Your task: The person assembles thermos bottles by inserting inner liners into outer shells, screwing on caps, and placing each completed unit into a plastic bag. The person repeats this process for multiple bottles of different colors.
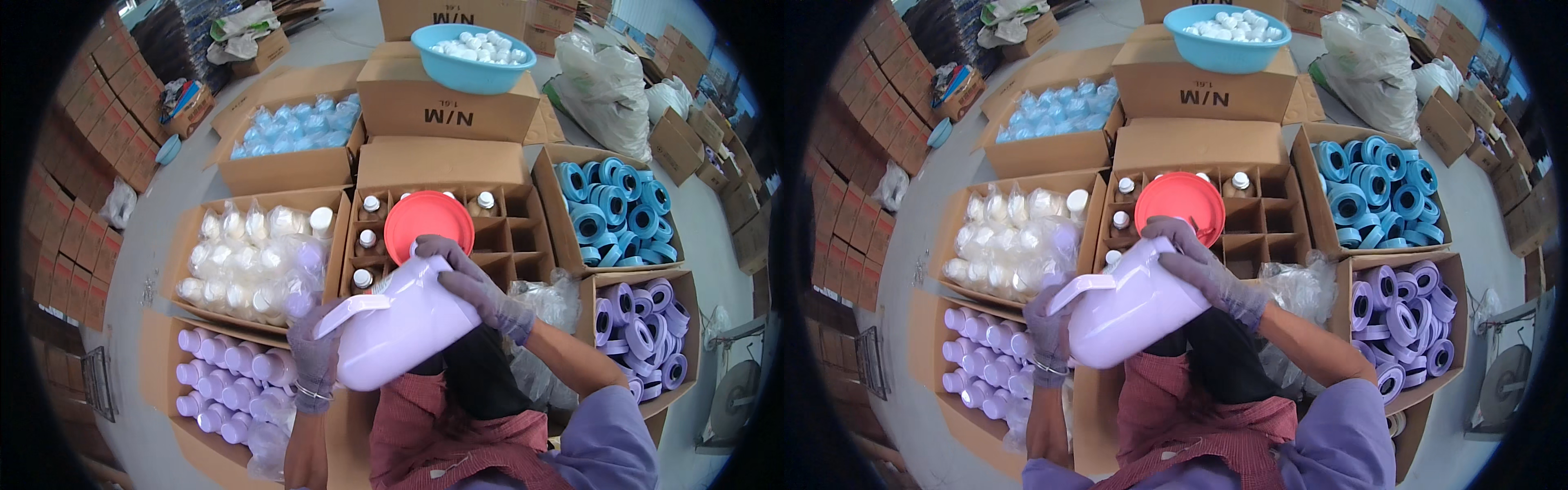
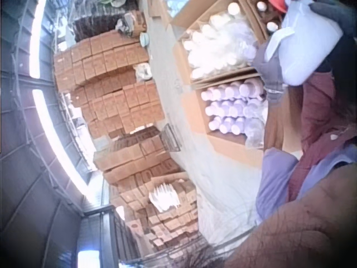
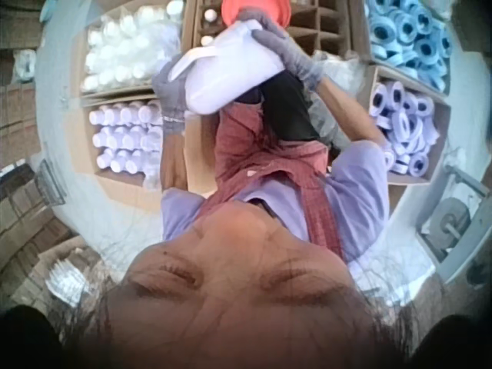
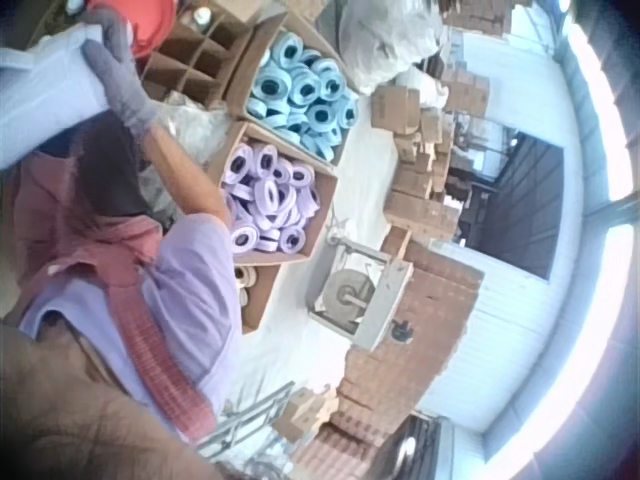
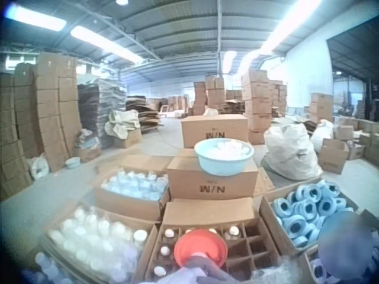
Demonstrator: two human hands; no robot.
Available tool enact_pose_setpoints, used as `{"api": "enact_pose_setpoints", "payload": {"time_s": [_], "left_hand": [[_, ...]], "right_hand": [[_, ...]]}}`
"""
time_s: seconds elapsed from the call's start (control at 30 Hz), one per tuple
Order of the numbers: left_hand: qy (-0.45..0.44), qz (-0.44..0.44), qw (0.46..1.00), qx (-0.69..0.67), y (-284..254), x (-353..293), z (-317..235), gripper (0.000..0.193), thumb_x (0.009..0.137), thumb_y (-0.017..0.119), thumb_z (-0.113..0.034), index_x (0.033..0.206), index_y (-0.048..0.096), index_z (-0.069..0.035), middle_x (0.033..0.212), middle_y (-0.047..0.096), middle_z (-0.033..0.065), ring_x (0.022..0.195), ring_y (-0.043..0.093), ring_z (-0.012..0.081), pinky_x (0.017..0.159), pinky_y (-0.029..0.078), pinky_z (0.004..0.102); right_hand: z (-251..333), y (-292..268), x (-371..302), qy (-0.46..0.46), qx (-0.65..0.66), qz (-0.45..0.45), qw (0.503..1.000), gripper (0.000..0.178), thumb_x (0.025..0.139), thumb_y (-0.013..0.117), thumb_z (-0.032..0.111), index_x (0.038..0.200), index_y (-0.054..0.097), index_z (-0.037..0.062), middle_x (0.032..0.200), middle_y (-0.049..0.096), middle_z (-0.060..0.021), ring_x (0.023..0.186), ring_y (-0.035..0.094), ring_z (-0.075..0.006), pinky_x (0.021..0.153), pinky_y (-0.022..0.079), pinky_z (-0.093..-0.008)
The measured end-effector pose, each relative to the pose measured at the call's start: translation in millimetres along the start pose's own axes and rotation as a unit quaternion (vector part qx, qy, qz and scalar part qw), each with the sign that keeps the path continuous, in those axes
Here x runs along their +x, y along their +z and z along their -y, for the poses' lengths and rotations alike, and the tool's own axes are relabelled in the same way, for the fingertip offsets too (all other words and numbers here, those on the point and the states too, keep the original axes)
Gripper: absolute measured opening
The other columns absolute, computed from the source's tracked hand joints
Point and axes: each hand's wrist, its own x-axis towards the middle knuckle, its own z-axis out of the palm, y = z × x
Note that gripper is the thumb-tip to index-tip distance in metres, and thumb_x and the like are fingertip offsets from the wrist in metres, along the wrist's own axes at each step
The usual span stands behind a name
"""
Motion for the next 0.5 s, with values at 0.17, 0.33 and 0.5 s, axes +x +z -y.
{"api": "enact_pose_setpoints", "payload": {"time_s": [0.17, 0.33, 0.5], "left_hand": [[0.108, -0.032, 0.990, -0.082, -11, 21, 29, 0.015, 0.081, 0.066, 0.002, 0.095, 0.072, 0.003, 0.095, 0.074, 0.0112, 0.092, 0.071, 0.0247, 0.084, 0.055, 0.0371], [-0.187, -0.020, 0.895, -0.404, -27, 15, 87, 0.040, 0.100, 0.053, -0.032, 0.126, 0.060, -0.002, 0.119, 0.066, 0.0135, 0.110, 0.063, 0.0283, 0.098, 0.050, 0.0403], [-0.110, 0.125, 0.626, -0.762, -18, -23, 229, 0.053, 0.105, 0.040, -0.040, 0.148, 0.038, -0.008, 0.149, 0.047, 0.0111, 0.133, 0.047, 0.0315, 0.113, 0.037, 0.0475]], "right_hand": [[-28, -9, 42, -0.004, 0.010, 0.002, 1.000, 0.052, 0.097, 0.053, 0.029, 0.144, 0.044, 0.0084, 0.147, 0.041, -0.0076, 0.139, 0.036, -0.0194, 0.114, 0.031, -0.0371], [-60, -77, 75, 0.011, -0.255, -0.092, 0.963, 0.061, 0.093, 0.063, 0.038, 0.145, 0.046, 0.0106, 0.149, 0.041, -0.0156, 0.141, 0.036, -0.0291, 0.117, 0.029, -0.0403], [-150, -89, 92, 0.061, -0.594, 0.045, 0.801, 0.082, 0.073, 0.079, 0.038, 0.146, 0.044, 0.0261, 0.146, 0.040, -0.0245, 0.134, 0.040, -0.0456, 0.112, 0.036, -0.0517]]}}
